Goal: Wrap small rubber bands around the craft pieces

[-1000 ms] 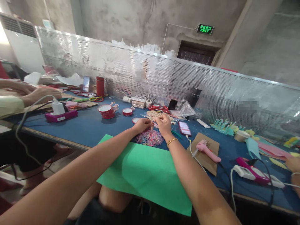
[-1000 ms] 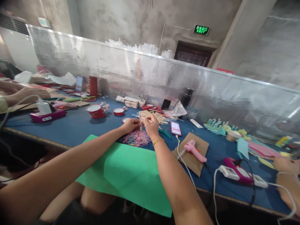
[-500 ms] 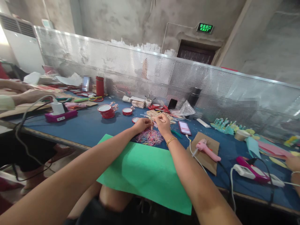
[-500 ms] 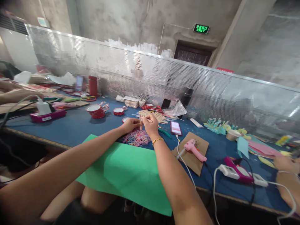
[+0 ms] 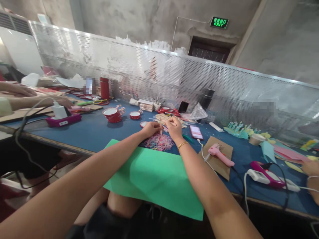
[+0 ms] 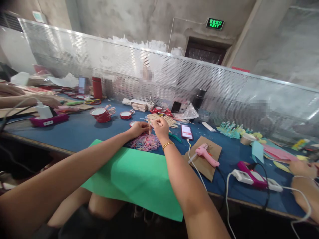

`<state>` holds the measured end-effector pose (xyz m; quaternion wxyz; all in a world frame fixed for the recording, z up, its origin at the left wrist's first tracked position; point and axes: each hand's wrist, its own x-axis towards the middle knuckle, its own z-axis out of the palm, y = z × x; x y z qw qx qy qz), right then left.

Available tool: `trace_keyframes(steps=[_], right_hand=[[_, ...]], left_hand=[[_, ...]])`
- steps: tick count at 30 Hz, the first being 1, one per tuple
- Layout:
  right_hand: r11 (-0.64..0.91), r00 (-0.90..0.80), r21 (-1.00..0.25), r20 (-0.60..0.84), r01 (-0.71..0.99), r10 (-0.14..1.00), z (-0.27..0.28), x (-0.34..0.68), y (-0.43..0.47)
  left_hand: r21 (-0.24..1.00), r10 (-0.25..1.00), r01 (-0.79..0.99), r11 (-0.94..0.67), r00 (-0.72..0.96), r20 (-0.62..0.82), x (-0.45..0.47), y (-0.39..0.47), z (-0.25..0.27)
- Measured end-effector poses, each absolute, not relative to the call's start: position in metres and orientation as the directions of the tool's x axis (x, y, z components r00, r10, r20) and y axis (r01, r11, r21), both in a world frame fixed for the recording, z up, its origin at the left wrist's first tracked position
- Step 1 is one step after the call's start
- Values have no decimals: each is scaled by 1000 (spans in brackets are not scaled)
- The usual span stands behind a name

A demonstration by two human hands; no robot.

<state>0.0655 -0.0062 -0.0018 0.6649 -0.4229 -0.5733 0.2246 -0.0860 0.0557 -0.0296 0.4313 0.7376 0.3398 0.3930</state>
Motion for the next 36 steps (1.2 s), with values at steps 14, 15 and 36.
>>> trace_keyframes(steps=[14, 15, 36], right_hand=[[543, 265, -813, 582, 209, 769, 1, 67, -9], [544, 260, -815, 579, 198, 773, 1, 67, -10], [528, 248, -825, 564, 198, 788, -8, 69, 2]], left_hand=[[899, 830, 145, -414, 466, 307, -86, 56, -30], [900, 833, 148, -409, 463, 302, -87, 57, -31], [901, 831, 134, -414, 458, 314, -86, 56, -29]])
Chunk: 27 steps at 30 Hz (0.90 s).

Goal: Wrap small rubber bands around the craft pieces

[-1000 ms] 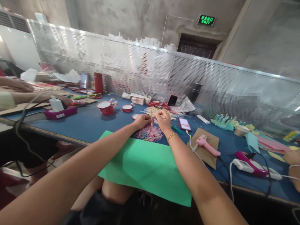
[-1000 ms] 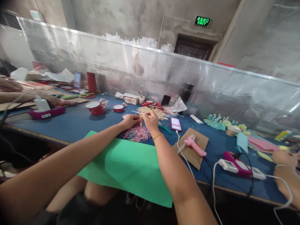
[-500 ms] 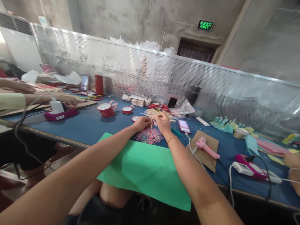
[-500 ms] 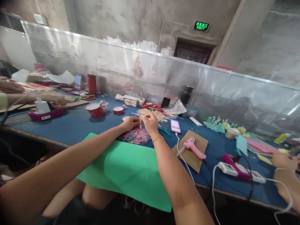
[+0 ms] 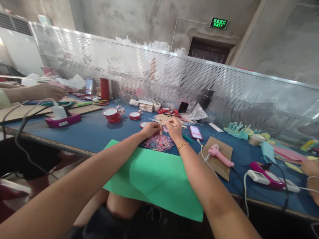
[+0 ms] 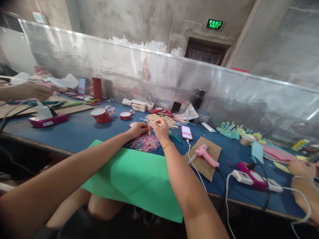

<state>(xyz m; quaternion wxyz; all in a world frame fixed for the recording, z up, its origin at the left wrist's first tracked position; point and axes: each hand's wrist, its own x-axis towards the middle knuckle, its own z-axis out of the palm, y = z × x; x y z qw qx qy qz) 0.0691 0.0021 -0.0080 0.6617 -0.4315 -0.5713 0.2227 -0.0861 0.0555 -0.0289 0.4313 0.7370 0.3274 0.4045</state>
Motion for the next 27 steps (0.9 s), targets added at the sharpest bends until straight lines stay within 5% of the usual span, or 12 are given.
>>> trace_keyframes(steps=[27], right_hand=[[563, 251, -794, 607, 228, 754, -6, 69, 0]], left_hand=[[875, 810, 169, -454, 487, 326, -87, 53, -26]])
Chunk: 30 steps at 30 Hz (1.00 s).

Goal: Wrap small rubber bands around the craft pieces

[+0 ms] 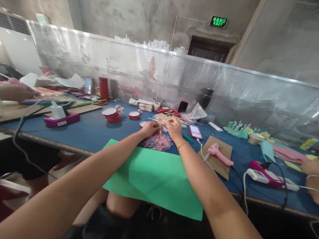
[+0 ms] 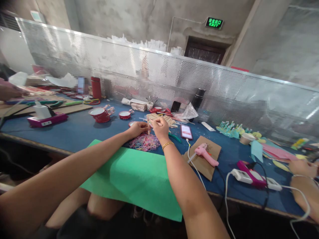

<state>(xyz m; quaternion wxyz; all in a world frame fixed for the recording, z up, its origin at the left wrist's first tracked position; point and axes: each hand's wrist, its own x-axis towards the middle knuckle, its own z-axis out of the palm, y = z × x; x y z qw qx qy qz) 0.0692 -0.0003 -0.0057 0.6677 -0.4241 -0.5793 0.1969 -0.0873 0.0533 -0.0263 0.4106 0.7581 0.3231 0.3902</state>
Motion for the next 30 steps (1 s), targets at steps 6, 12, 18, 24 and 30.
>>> trace_keyframes(steps=[6, 12, 18, 24, 30], right_hand=[[553, 207, -807, 589, 208, 781, -6, 67, 0], [560, 252, -790, 612, 250, 750, -6, 69, 0], [570, 211, -795, 605, 206, 768, -4, 64, -2], [563, 211, -798, 601, 217, 771, -5, 64, -1], [547, 261, -809, 587, 213, 766, -3, 69, -2]], left_hand=[[884, 827, 179, -432, 469, 310, -87, 54, -28], [887, 819, 164, -431, 485, 308, -87, 55, -29], [890, 815, 140, -433, 483, 321, -85, 57, -30], [887, 820, 157, -434, 476, 317, -86, 55, -28], [883, 817, 165, -439, 483, 316, -87, 56, -28]])
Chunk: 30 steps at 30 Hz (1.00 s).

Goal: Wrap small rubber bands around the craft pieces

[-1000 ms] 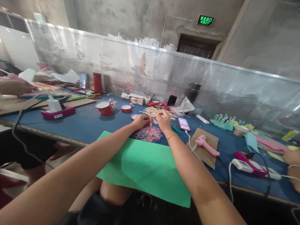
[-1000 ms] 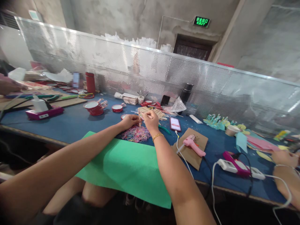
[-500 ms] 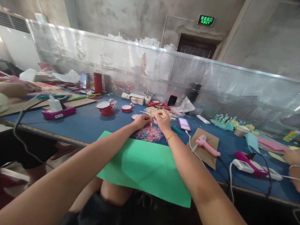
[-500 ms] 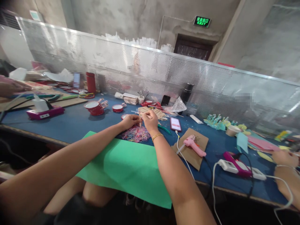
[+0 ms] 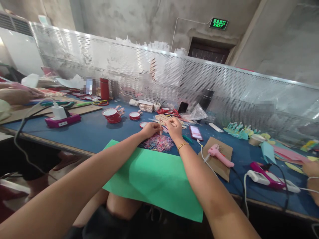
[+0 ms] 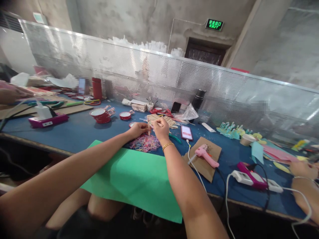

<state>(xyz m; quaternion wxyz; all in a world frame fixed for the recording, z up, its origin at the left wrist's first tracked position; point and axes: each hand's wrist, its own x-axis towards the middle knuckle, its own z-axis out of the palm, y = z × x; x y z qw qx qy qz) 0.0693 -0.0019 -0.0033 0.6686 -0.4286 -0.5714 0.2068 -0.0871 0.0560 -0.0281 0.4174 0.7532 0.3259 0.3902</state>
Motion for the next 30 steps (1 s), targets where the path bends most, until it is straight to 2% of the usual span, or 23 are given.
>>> trace_keyframes(steps=[9, 15, 20, 26, 30], right_hand=[[572, 216, -787, 615, 231, 758, 2, 63, -11], [525, 268, -823, 568, 217, 779, 6, 65, -14], [551, 232, -793, 605, 259, 762, 2, 65, -10], [520, 248, -838, 545, 164, 801, -3, 66, -4], [536, 248, -819, 573, 205, 781, -4, 66, -3]], left_hand=[[889, 805, 121, -441, 491, 333, -86, 51, -25], [873, 816, 174, -455, 473, 332, -86, 45, -20], [883, 811, 148, -444, 485, 327, -85, 44, -19], [891, 822, 141, -433, 468, 325, -85, 46, -21], [893, 818, 140, -429, 479, 318, -85, 47, -22]])
